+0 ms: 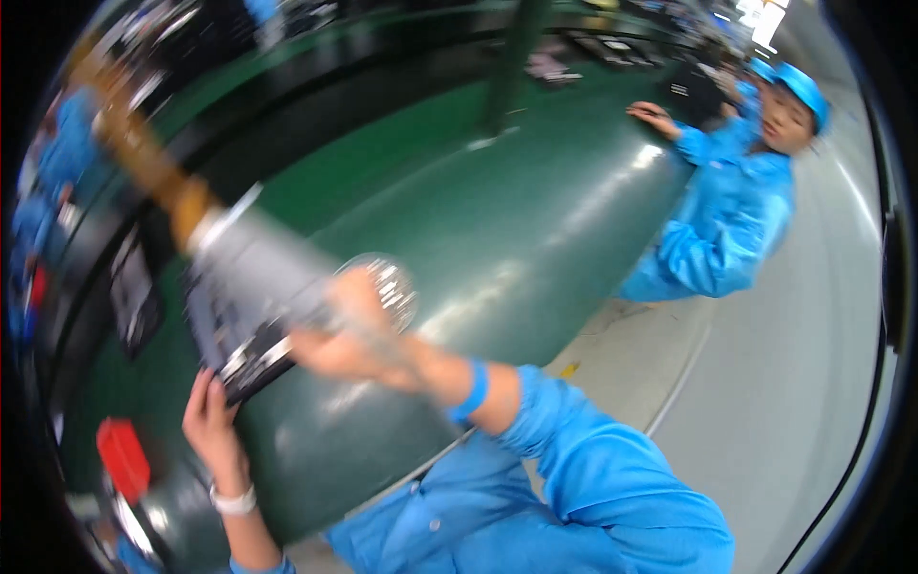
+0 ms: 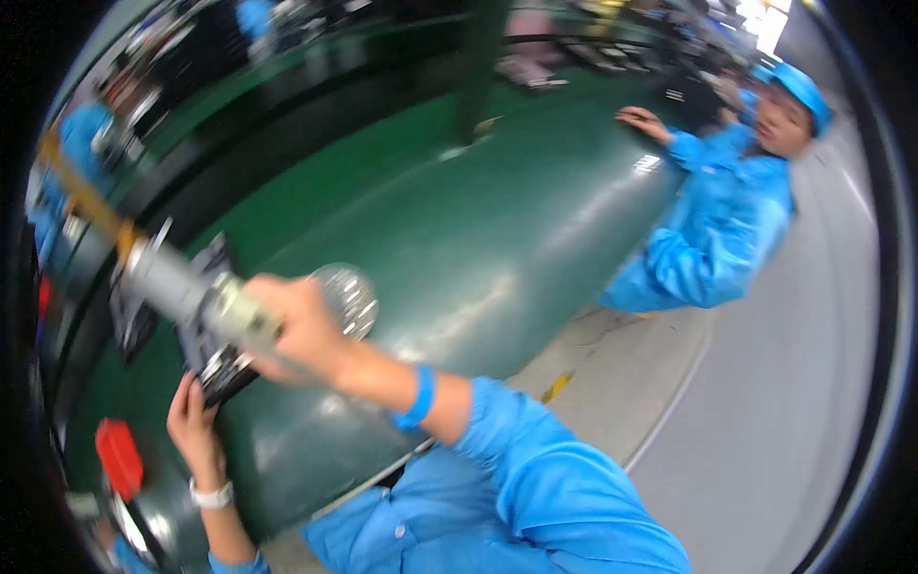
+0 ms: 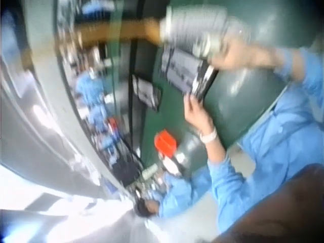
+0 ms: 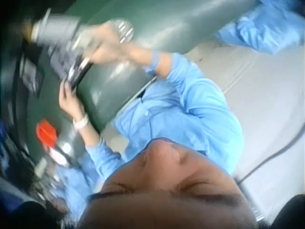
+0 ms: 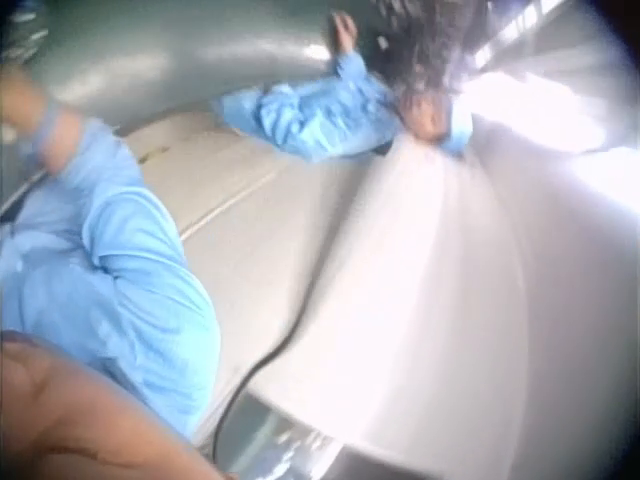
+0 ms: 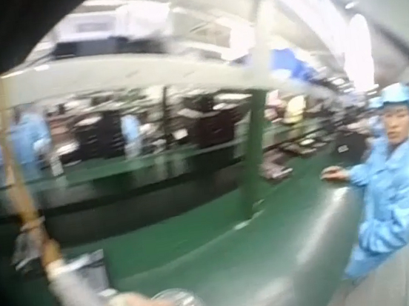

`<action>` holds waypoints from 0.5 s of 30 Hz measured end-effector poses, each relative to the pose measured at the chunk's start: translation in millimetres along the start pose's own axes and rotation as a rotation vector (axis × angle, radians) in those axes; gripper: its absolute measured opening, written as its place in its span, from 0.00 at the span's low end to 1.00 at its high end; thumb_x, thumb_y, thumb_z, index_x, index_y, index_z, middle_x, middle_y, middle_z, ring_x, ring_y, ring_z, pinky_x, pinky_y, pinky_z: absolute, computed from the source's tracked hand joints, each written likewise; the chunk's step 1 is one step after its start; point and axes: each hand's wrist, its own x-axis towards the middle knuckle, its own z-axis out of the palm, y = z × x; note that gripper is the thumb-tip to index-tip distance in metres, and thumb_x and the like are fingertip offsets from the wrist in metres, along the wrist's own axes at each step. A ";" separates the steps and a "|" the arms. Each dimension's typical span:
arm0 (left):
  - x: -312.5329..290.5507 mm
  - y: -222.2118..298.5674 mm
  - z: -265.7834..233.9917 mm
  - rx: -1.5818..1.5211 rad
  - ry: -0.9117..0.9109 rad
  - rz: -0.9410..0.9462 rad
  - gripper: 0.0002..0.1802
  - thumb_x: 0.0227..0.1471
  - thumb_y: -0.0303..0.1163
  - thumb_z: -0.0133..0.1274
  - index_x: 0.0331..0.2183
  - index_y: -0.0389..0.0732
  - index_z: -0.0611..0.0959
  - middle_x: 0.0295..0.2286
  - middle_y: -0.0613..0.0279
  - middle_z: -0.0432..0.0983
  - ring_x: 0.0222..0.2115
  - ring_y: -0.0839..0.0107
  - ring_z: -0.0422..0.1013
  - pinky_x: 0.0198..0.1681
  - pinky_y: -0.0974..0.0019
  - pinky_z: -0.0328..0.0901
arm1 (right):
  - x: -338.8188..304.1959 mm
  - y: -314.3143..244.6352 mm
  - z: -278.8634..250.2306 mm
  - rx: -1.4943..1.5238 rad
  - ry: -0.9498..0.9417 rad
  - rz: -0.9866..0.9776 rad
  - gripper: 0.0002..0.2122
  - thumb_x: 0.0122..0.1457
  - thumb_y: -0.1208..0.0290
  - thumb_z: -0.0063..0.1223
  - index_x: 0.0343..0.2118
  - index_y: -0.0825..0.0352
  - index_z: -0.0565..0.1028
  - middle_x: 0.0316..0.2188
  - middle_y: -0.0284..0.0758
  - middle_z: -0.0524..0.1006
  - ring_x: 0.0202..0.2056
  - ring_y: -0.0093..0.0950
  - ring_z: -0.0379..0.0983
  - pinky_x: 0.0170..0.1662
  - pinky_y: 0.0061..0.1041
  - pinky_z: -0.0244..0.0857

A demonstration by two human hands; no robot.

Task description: The person assembles internal components into a tablet device frame by securing them with screws using an electric screwdriver.

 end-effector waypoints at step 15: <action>-25.8 24.1 43.4 0.643 -0.315 0.976 0.13 0.42 0.20 0.62 0.35 0.34 0.84 0.37 0.56 0.78 0.40 0.57 0.71 0.42 0.61 0.67 | -15.0 -16.4 27.7 0.183 0.059 0.293 0.13 0.49 0.88 0.51 0.40 0.75 0.72 0.19 0.30 0.72 0.17 0.16 0.67 0.19 0.17 0.60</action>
